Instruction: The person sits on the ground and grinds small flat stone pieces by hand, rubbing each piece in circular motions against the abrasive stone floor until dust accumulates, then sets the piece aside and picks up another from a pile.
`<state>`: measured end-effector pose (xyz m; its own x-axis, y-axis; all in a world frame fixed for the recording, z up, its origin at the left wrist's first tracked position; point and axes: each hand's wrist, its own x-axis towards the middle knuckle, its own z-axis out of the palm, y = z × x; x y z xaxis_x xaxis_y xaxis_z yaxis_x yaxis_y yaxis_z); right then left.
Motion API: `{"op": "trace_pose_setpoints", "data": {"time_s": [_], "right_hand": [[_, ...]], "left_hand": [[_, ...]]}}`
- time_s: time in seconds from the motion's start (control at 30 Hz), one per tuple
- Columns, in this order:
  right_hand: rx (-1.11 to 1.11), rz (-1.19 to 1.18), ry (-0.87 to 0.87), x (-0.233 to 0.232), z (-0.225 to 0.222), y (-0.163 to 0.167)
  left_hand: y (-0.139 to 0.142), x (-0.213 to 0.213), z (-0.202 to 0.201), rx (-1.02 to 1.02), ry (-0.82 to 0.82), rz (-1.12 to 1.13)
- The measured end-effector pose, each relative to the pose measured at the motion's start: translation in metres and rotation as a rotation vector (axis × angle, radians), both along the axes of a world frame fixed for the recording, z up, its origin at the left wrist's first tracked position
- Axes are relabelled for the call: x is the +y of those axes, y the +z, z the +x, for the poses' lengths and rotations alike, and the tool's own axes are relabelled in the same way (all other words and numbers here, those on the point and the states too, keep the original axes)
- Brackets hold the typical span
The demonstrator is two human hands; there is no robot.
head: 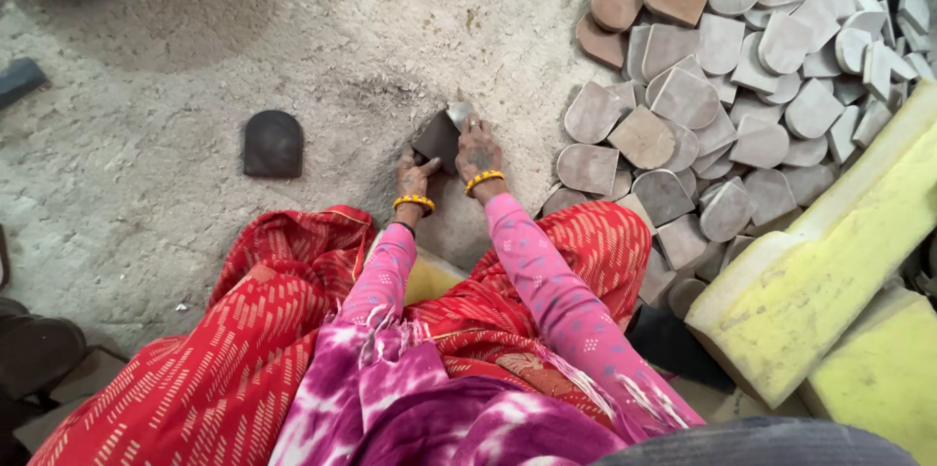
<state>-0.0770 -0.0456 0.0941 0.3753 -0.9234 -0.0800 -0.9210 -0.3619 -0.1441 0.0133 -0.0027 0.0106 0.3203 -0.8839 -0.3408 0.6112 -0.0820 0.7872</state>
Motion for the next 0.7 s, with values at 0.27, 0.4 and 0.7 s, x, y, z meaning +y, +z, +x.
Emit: {"op": "trace_pose_setpoints", "data": {"time_s": [0.27, 0.4, 0.7], "right_hand": [[0.042, 0.005, 0.256, 0.004, 0.005, 0.002], [0.009, -0.027, 0.11, 0.001, 0.003, 0.002], [0.05, -0.251, 0.222, -0.007, 0.003, 0.002]], "left_hand": [[0.002, -0.002, -0.001, 0.093, 0.014, 0.039], [-0.002, -0.001, 0.002, -0.169, -0.015, -0.048], [0.001, -0.002, 0.001, -0.391, 0.002, 0.113]]}}
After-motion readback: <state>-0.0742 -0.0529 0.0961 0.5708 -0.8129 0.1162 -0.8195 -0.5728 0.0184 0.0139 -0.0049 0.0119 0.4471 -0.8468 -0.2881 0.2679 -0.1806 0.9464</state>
